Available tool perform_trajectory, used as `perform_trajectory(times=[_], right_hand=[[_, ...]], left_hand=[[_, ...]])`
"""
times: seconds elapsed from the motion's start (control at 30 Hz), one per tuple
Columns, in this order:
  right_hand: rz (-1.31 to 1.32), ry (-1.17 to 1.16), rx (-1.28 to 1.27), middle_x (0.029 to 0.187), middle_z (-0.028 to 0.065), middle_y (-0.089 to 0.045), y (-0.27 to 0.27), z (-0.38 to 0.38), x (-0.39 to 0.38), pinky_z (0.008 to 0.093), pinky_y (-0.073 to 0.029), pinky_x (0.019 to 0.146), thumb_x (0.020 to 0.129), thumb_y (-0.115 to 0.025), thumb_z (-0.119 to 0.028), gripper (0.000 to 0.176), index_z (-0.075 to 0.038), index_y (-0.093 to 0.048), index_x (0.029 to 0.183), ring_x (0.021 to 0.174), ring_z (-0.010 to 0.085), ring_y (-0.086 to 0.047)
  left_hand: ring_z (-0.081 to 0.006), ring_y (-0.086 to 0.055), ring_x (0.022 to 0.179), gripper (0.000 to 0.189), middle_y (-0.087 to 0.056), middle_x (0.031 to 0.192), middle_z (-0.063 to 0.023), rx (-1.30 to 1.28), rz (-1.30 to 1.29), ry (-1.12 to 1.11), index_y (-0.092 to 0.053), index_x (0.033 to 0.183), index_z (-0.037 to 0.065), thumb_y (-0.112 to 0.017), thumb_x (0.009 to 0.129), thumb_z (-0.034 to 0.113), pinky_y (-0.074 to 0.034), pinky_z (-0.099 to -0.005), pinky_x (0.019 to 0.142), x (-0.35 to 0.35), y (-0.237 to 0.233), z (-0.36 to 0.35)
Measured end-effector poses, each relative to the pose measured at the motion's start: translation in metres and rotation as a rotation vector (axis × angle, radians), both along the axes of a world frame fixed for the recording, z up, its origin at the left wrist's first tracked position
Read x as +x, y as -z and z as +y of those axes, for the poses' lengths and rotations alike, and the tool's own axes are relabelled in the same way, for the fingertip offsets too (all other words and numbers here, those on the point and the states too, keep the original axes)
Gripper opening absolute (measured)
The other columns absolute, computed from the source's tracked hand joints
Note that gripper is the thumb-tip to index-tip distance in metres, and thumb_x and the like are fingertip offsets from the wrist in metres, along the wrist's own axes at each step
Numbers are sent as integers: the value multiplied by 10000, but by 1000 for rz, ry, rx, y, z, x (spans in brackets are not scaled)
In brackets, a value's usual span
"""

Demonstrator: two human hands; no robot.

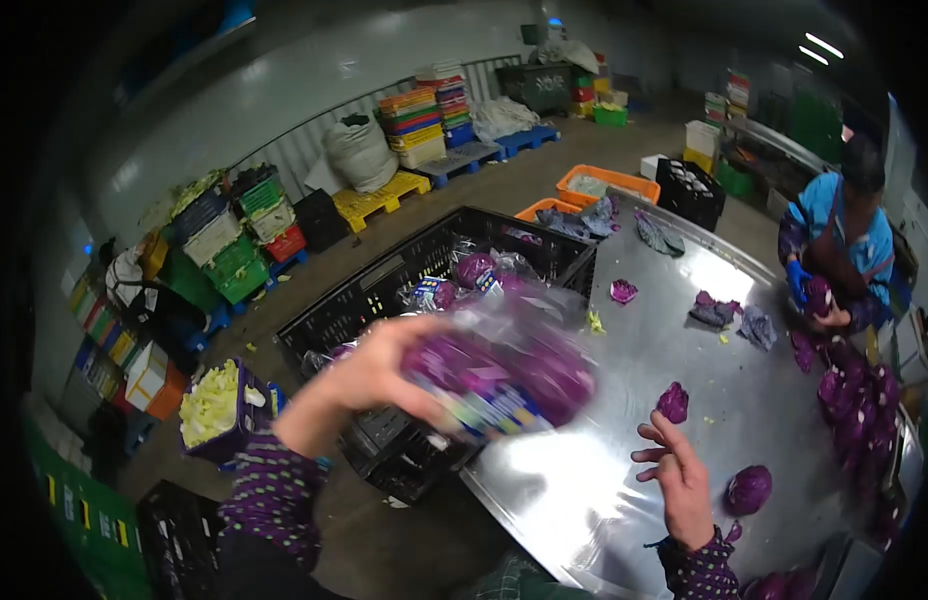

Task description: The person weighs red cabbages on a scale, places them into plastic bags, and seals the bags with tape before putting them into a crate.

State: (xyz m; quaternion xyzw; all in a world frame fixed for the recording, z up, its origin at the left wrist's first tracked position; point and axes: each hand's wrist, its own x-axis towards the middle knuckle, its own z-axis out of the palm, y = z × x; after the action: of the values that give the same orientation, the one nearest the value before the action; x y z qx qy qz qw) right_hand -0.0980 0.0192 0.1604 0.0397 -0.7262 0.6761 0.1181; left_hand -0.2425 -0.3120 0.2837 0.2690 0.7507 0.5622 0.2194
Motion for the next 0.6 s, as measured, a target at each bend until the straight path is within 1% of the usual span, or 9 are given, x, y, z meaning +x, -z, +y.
perform_trajectory(times=[0.03,0.13,0.17,0.2,0.27,0.33,0.4,0.53,0.6], right_hand=[[-94,50,1,1217,156,-566,14,0,1,264,-518,726,940,-431,-75,448,-43,-419,1387,892,167,-614],[-447,111,-114,1077,114,-611,70,17,17,273,-524,717,959,-489,-163,426,8,-437,1345,867,153,-628],[-469,162,-46,1059,107,-627,84,21,28,274,-525,719,957,-522,-221,427,17,-472,1308,850,146,-632],[-437,229,64,1004,109,-652,102,20,37,278,-526,736,960,-523,-241,380,21,-538,1234,839,145,-638],[-612,247,6,961,134,-672,108,8,57,304,-521,762,946,-540,-306,394,15,-589,1169,847,189,-656],[-643,319,212,939,154,-676,136,9,86,336,-519,768,920,-564,-358,433,6,-602,1152,858,241,-659],[-598,451,433,988,188,-654,175,12,106,372,-507,789,856,-623,-409,497,-8,-603,1149,891,312,-643],[-637,873,778,1065,167,-567,202,45,141,404,-488,804,798,-686,-368,531,-27,-563,1186,983,311,-575],[-750,981,788,1024,187,-554,210,67,150,409,-491,795,763,-714,-403,571,1,-565,1139,969,325,-563]], left_hand=[[-173,-598,997,762,-618,1108,-92,-94,153,-88,-509,1234,-48,-836,562,96,-477,-313,912,-10,-10,-23],[-196,-628,932,754,-641,1057,-116,-311,53,-327,-520,1232,-75,-762,566,183,-492,-313,846,-25,-22,-66],[-229,-641,953,728,-638,1089,-149,34,-3,-241,-510,1237,-87,-658,573,176,-509,-320,839,-41,8,-75],[-268,-647,975,758,-638,1104,-175,74,-112,-238,-494,1260,-81,-589,555,181,-524,-337,833,-41,11,-74],[-268,-658,894,709,-646,1025,-159,-90,-135,-298,-510,1211,-57,-589,557,207,-535,-365,800,-83,61,-141],[-234,-618,933,632,-622,1015,-126,-208,-337,-382,-535,1174,-25,-637,605,232,-509,-360,824,-127,130,-208],[-268,-630,897,552,-640,971,-130,-336,-326,-434,-569,1146,0,-669,660,242,-516,-387,803,-108,113,-176],[-335,-655,824,397,-676,884,-138,-554,-275,-555,-637,1090,51,-734,769,263,-531,-441,760,-35,70,-110],[-342,-631,901,547,-655,942,-133,-1644,804,-104,-549,1222,71,-679,793,385,-514,-458,778,-130,144,-171]])
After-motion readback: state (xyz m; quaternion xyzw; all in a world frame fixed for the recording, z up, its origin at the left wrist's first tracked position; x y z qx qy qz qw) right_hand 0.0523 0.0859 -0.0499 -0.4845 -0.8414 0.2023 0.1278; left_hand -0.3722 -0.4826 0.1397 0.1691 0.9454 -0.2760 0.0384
